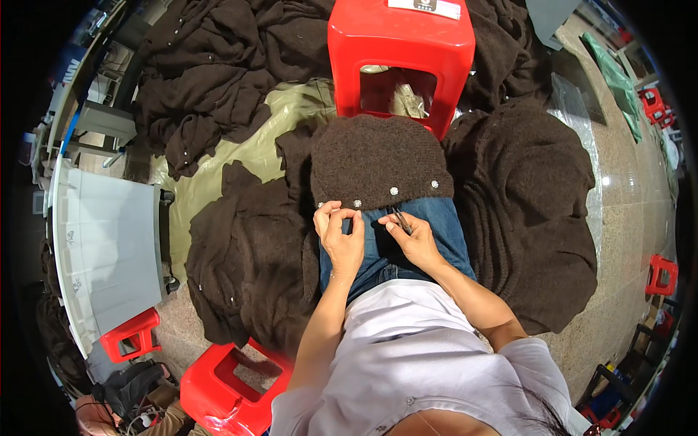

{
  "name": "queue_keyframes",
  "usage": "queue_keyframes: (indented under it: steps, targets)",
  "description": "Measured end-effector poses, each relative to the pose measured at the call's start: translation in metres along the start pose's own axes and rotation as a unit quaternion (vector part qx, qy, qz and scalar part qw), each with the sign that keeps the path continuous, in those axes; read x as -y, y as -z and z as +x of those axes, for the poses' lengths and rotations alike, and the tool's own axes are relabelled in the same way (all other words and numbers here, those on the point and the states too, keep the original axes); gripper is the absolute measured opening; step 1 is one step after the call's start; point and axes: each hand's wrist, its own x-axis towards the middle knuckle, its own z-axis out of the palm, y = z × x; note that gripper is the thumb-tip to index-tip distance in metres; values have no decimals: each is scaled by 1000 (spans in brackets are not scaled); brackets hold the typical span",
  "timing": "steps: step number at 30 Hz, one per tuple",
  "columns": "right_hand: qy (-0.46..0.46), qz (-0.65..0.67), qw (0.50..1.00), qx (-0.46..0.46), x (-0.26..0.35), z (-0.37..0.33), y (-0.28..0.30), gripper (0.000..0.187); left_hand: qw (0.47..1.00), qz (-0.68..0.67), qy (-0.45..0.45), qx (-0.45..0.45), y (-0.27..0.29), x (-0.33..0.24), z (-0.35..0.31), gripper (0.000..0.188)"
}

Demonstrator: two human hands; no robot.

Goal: Manually attaching snap buttons onto pieces of brown fabric in an industrial setting.

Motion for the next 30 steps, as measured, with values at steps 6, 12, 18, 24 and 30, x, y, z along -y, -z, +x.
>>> queue_keyframes:
  steps: [6, 12, 18, 24, 30]
  targets:
    - [2, -9, 1000, 5, -5, 2, -1, 17, 999, -21, -2, 25, 7, 3, -2, 21]
    - [-2, -7, 1000, 4, -6, 3, -3, 17, 1000, -11, -10, 0, 3, -5, 1, 28]
    - [16, -11, 1000, 14, -2, 4, -4, 23, 999, 39, -6, -1, -1, -4, 4, 19]
    - [-84, 59, 992, 70, 28, 11, 0, 56, 1000, -19, -7, -3, 3, -12, 7, 10]
    - [-209, 125, 964, 110, 47, 19, -6, 51, 938, -304, 166, 32, 0, -2, -2, 5]
